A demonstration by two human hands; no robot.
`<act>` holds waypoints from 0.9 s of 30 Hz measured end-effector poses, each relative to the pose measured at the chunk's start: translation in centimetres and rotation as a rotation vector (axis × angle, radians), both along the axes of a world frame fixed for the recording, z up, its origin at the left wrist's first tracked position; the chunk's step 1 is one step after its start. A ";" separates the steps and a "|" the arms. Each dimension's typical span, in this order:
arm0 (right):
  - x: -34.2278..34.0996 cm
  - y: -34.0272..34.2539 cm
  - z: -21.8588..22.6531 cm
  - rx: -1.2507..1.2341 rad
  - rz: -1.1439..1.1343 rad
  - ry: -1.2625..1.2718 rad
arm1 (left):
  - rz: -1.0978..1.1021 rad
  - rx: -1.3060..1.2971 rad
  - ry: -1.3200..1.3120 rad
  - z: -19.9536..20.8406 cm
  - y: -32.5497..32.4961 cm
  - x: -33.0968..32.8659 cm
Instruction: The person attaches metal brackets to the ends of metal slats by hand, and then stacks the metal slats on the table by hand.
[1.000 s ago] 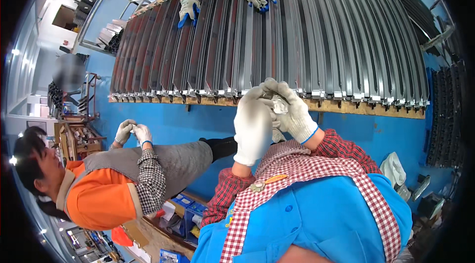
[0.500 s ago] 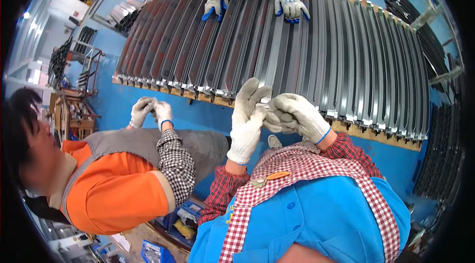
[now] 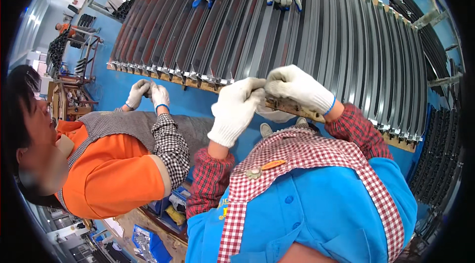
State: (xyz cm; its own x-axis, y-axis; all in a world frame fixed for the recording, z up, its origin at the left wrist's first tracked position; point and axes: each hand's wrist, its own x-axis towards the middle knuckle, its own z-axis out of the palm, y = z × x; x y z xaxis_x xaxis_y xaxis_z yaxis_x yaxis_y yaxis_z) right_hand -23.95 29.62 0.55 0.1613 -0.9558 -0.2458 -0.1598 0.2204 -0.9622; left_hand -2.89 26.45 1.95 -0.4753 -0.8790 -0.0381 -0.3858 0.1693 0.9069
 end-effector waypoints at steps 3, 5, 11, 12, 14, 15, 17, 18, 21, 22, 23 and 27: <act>-0.3 -0.8 0.9 -0.093 0.071 0.151 | -0.169 -0.303 -0.226 0.1 -0.5 -0.7; -0.3 -0.6 0.9 -0.077 0.049 0.136 | -0.066 -0.316 -0.173 -0.5 0.3 -0.9; -3.9 0.1 0.2 0.084 -0.226 -0.185 | 0.328 0.162 0.055 -7.1 5.0 0.5; -4.9 0.5 -0.1 0.104 -0.334 -0.369 | 0.423 0.325 0.116 -8.5 5.5 0.5; -6.7 1.3 -1.5 0.115 -0.367 -0.447 | 0.425 0.333 0.099 -11.7 6.1 0.3; -7.8 1.6 -2.3 0.119 -0.395 -0.525 | 0.430 0.333 0.086 -13.2 6.4 -0.1; -9.0 2.0 -3.5 0.123 -0.447 -0.682 | 0.441 0.328 0.059 -15.1 6.8 -0.4; -9.4 2.3 -3.7 0.127 -0.444 -0.684 | 0.446 0.329 0.057 -15.3 6.9 -0.7; -10.0 3.3 -4.2 0.113 -0.450 -0.694 | 0.399 0.157 -0.100 -15.7 7.2 -1.3; -10.1 3.6 -4.3 0.108 -0.452 -0.698 | 0.381 0.099 -0.154 -15.9 7.2 -1.5; -10.3 3.8 -4.5 0.108 -0.452 -0.700 | 0.369 0.073 -0.175 -16.1 7.3 -1.7; -10.9 4.6 -5.7 0.131 -0.489 -0.722 | 0.386 -0.004 -0.170 -16.8 7.5 -2.8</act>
State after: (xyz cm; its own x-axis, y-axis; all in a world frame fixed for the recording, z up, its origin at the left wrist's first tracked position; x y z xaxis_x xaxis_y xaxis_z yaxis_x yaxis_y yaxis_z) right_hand -34.83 34.19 -5.12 -0.1001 -0.9296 -0.3547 0.6191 0.2208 -0.7536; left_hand -5.70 33.95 -14.81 -0.0987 -0.9916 -0.0835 -0.5657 -0.0131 0.8245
